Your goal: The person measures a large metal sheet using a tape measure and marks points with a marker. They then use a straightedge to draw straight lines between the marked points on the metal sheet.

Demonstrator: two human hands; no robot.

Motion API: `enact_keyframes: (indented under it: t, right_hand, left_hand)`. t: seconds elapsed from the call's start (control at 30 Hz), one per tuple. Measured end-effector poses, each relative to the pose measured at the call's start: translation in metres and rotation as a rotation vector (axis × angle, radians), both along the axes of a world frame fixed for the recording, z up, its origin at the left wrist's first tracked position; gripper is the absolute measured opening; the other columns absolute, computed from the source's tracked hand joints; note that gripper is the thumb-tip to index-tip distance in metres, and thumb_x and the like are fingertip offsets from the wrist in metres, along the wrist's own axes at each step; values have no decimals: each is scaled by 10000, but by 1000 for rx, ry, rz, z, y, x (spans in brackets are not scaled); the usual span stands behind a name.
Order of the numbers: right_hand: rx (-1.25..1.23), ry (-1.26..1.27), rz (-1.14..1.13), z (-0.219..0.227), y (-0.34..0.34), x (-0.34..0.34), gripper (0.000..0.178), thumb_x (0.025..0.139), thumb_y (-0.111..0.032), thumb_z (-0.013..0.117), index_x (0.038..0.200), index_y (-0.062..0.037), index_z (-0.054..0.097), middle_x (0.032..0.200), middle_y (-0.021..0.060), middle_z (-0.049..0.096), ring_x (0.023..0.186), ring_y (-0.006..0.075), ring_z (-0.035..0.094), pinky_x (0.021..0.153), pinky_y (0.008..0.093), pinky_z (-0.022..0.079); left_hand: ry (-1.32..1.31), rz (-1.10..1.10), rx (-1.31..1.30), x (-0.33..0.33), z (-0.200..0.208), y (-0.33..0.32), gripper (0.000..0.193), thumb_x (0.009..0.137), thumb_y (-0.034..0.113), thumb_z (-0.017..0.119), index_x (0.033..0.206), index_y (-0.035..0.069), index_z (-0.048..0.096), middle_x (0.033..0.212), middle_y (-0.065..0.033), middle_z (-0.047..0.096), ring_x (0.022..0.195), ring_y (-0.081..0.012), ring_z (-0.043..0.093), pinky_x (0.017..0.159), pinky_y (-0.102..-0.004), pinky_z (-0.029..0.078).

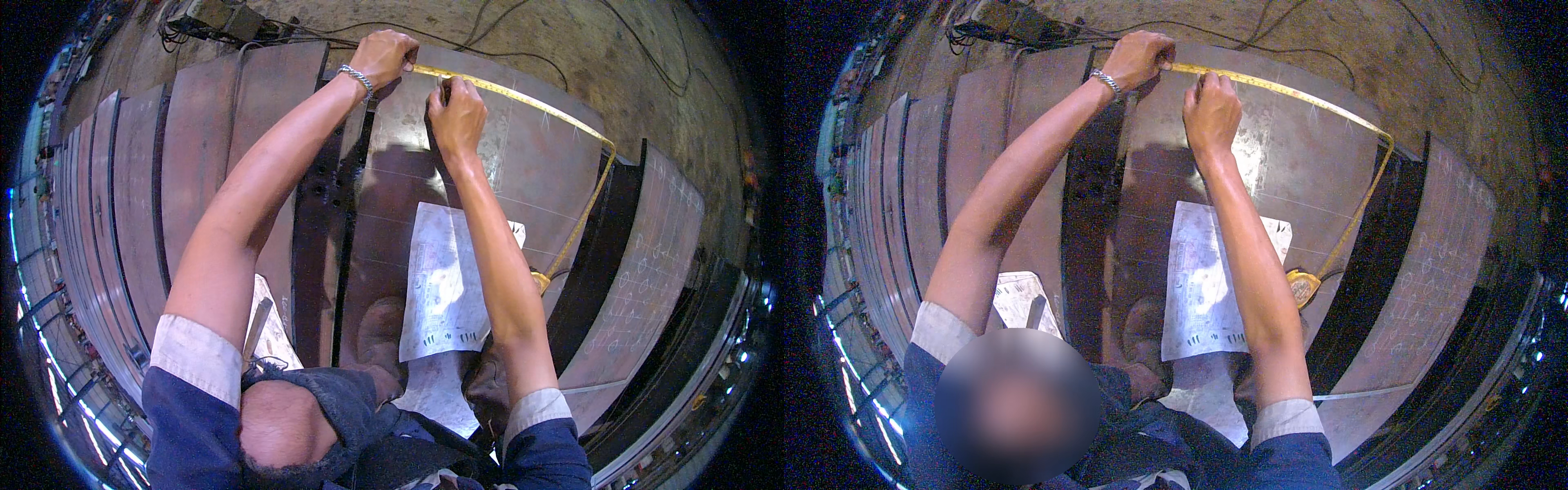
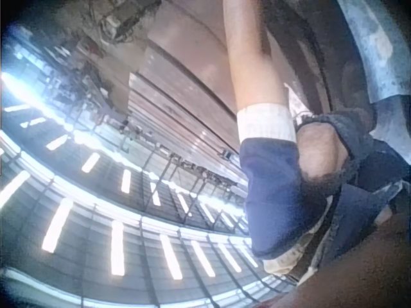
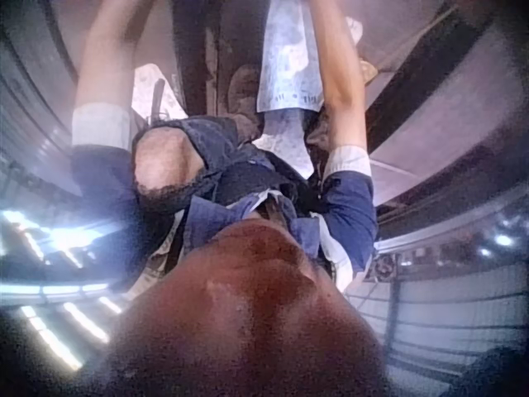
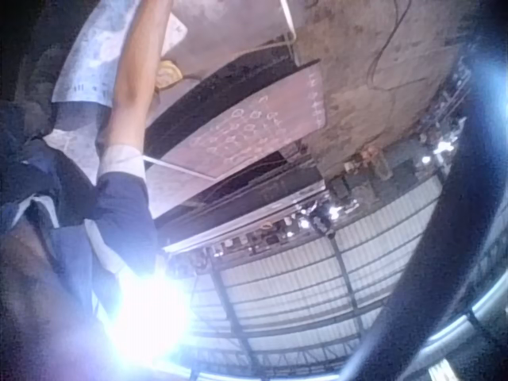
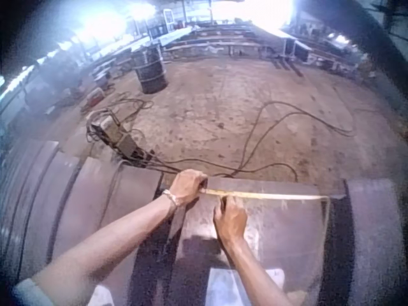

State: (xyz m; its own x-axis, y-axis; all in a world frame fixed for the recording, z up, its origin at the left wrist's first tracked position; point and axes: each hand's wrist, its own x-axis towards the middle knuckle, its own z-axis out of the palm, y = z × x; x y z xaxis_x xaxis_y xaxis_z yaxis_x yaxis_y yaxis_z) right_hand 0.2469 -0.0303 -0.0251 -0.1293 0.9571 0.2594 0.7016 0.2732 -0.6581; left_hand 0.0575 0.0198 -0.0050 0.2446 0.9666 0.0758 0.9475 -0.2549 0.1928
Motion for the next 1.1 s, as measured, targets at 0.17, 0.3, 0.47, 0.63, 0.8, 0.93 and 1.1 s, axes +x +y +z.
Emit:
enact_keyframes:
  t: [0.17,0.3,0.47,0.63,0.8,0.93,1.1]
  right_hand:
    - [-8,-14,5,-1,-1,-2,185,862,-124,697,974,20,667,947,232,670,859,431,680,759,522,549]
    - [-14,-18,-1,-2,0,-1,187,864,-127,696,972,23,661,948,235,671,868,432,680,760,521,547]
    - [-26,57,-3,-2,-1,-5,192,863,-121,699,967,35,656,948,242,673,877,440,677,781,524,539]
    - [-35,64,-9,-4,-1,-13,191,855,-105,702,962,45,654,950,248,675,880,441,676,797,524,535]
    - [-34,67,-16,-4,0,-16,188,850,-99,687,968,45,662,944,252,674,878,441,677,798,526,534]
    - [-30,55,-15,-2,0,-18,194,851,-103,676,975,46,671,941,253,676,876,439,678,803,525,536]
    - [-55,41,-17,2,-1,-18,191,856,-103,673,975,46,671,947,254,677,876,437,679,805,522,538]
  left_hand:
    - [12,-6,25,-1,-2,-1,128,811,195,745,916,129,714,886,-107,719,917,-348,694,809,-470,554]
    - [15,-14,46,0,-3,-1,124,815,190,744,917,128,712,884,-107,719,921,-348,693,809,-470,553]
    - [3,-20,37,-2,-3,0,132,822,205,749,907,118,699,883,-111,718,912,-352,694,794,-479,550]
    - [20,-5,13,1,0,0,153,831,233,751,903,112,691,883,-118,715,905,-362,692,784,-486,547]
    - [32,-12,25,-2,-2,2,141,829,227,746,894,112,695,874,-125,718,892,-367,697,769,-492,553]
    - [12,-5,25,-2,-6,3,139,835,232,738,886,109,698,867,-127,720,885,-370,700,764,-493,559]
    - [6,-10,42,-4,-7,2,133,835,224,734,886,107,696,868,-124,720,881,-364,701,774,-491,560]
